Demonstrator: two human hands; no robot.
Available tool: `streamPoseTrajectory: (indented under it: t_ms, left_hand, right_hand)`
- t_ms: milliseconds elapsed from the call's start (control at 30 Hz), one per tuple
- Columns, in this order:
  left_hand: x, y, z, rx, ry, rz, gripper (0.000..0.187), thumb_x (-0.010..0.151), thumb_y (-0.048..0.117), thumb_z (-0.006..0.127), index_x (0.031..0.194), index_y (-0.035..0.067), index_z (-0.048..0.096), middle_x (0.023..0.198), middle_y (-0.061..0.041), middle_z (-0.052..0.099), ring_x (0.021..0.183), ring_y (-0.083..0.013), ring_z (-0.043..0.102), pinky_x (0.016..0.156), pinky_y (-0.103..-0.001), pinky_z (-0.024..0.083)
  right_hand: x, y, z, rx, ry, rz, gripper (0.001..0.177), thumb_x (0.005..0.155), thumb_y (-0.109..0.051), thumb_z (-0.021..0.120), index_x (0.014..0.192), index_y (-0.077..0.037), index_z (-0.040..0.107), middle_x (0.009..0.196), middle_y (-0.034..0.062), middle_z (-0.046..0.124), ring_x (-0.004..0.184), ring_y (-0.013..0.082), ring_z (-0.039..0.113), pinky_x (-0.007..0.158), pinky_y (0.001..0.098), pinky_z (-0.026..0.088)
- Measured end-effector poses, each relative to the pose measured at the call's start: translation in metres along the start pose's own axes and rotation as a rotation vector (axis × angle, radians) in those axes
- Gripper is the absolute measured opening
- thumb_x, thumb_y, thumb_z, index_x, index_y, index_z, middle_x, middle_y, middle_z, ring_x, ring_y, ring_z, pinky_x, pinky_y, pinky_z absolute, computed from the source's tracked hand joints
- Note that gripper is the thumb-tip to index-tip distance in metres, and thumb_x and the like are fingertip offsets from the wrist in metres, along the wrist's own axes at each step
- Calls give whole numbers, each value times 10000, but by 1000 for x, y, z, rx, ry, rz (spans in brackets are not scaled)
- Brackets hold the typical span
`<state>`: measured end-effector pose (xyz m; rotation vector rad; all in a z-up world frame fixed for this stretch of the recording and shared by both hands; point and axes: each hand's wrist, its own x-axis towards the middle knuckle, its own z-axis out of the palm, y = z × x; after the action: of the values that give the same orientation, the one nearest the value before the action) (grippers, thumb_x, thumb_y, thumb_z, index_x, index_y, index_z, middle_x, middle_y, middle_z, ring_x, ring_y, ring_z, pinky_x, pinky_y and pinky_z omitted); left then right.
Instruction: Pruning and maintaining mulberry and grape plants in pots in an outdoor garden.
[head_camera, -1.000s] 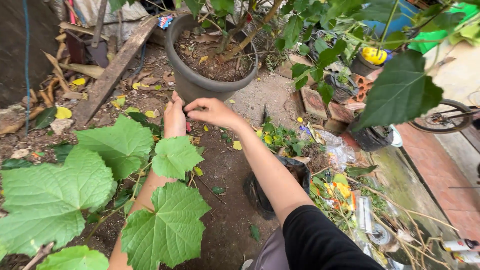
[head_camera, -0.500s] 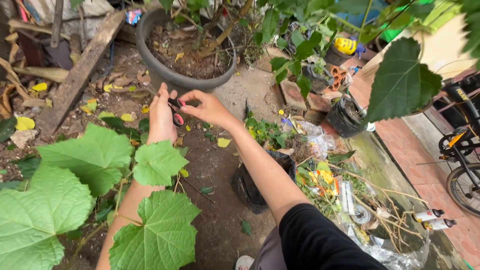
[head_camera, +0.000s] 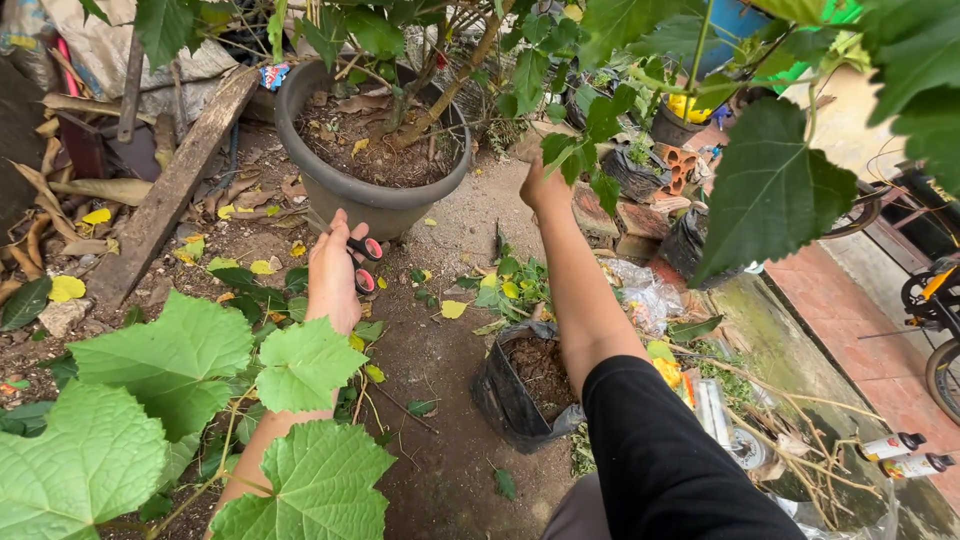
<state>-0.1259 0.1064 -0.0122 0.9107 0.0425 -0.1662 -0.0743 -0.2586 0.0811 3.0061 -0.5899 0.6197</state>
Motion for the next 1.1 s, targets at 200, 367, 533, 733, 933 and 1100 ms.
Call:
streamPoseTrajectory:
  t_ms: [200,367,533,733,933,1100]
  left_hand:
    - [3,2,2,-21,-19,43,491,1059,302,462,1526,157,517,1235,-2,741,904,-78,574,807,-250,462]
    - [-15,30,24,113,42,-77,476,1066,344,420,1520,215,487,1285,30,715,923,-75,558,790,-300,420]
    - [-10,36,17,7,13,-76,479,1062,329,433,1515,195,511,1280,7,722,936,-73,600,895,-273,474]
    - [-5,19,10,72,9,-100,474,1065,323,434,1514,193,515,1269,17,723,875,-56,530,818,-258,429]
    - [0,7,22,24,-33,-46,470,1062,289,451,1503,142,523,1243,-19,725,858,-56,539,798,-245,435]
    - [-11,12,35,43,-69,5,465,1065,278,455,1496,123,534,1226,-30,734,866,-57,555,793,-238,429]
  right_hand:
    - [61,16,59,-114,242,-251,389,997,-90,483,1382,-109,531,1463,203,546,1409,372,474,1175,506,413]
    - [140,14,96,70,98,-184,625,956,-77,513,1557,27,376,1485,293,513,1423,416,475,1215,506,397]
    - [87,-38,31,-163,-44,-139,792,823,3,531,1571,-125,305,1579,264,283,1440,434,327,1168,538,279]
    - [60,-18,57,-113,-57,-94,677,891,-40,563,1548,-144,440,1458,277,491,1272,423,566,1020,492,510]
    - [54,-18,63,-290,152,-218,403,841,-166,661,1240,-124,621,1105,232,707,1015,402,700,857,492,578]
    - [33,-43,27,-255,-10,-150,338,941,-124,570,1256,-31,652,1148,254,674,1001,397,693,840,522,592]
